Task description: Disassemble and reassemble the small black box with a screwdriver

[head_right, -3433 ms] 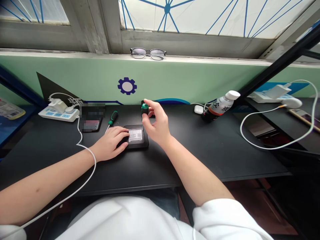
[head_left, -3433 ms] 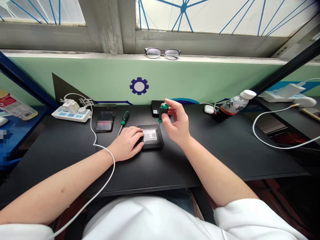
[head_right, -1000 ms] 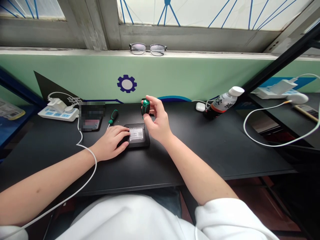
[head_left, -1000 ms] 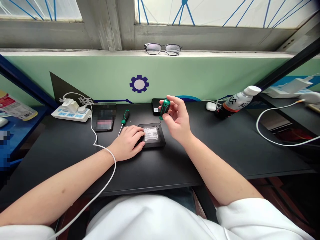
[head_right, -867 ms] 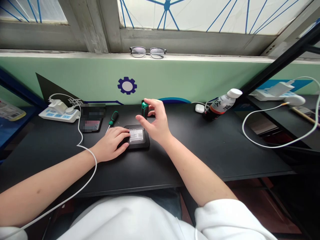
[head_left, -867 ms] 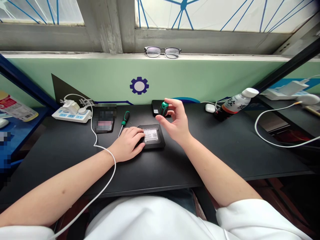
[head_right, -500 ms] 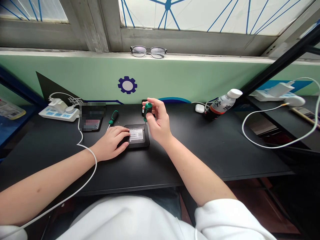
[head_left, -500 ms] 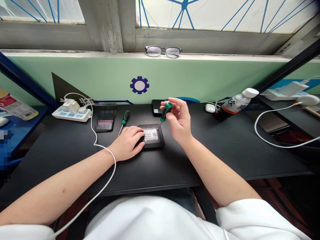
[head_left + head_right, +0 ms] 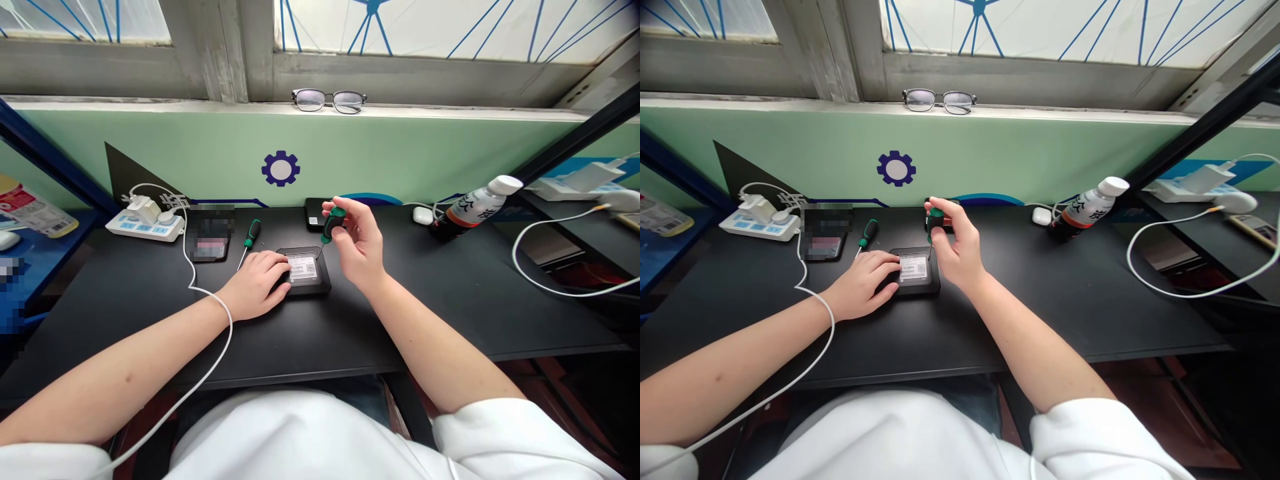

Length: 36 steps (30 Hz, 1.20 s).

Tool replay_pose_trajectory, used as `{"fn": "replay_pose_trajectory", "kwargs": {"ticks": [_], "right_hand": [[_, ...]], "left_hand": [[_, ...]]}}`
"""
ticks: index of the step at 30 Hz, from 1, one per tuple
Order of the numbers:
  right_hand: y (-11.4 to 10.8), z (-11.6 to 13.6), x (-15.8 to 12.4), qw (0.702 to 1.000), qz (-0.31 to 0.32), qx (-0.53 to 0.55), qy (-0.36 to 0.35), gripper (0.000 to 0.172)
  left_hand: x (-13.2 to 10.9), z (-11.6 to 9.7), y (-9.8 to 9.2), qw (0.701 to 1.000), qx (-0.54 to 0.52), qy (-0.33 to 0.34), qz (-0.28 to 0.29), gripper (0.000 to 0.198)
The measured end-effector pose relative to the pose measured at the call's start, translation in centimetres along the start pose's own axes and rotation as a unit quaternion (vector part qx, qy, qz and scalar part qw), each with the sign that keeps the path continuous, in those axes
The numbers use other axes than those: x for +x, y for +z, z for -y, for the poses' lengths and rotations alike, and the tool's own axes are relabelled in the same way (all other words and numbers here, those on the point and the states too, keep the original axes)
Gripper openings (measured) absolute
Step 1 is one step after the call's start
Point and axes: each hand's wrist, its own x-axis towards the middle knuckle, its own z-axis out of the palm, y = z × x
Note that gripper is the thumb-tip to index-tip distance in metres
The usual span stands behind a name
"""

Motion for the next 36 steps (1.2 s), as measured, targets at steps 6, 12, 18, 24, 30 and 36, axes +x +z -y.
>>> {"fn": "replay_pose_trajectory", "kwargs": {"ticks": [6,12,18,24,30,36], "right_hand": [[-0.03,-0.01,0.44,0.995,-0.038,-0.091,-0.033,0.030],[-0.23,-0.03,0.17,0.999,-0.017,-0.027,-0.021,0.032],[-0.24,-0.19,0.44,0.997,-0.022,-0.073,-0.027,0.028],[0.05,-0.55,0.40,0.996,-0.020,-0.080,-0.044,0.044],[0.09,-0.35,0.13,0.998,-0.017,-0.057,-0.016,0.048],[0.04,-0.33,0.23,0.998,-0.038,-0.045,-0.022,0.045]], "left_hand": [[0.02,0.04,0.01,1.000,-0.002,-0.005,0.002,0.031],[-0.02,0.24,0.16,1.000,-0.001,-0.004,0.005,0.032],[0.00,0.17,0.09,1.000,-0.001,-0.004,0.002,0.030],[-0.02,0.14,0.02,1.000,0.000,-0.003,0.002,0.030],[-0.04,0.11,0.03,1.000,0.000,0.001,0.001,0.030],[-0.08,0.10,0.07,1.000,0.008,0.005,-0.002,0.030]]}}
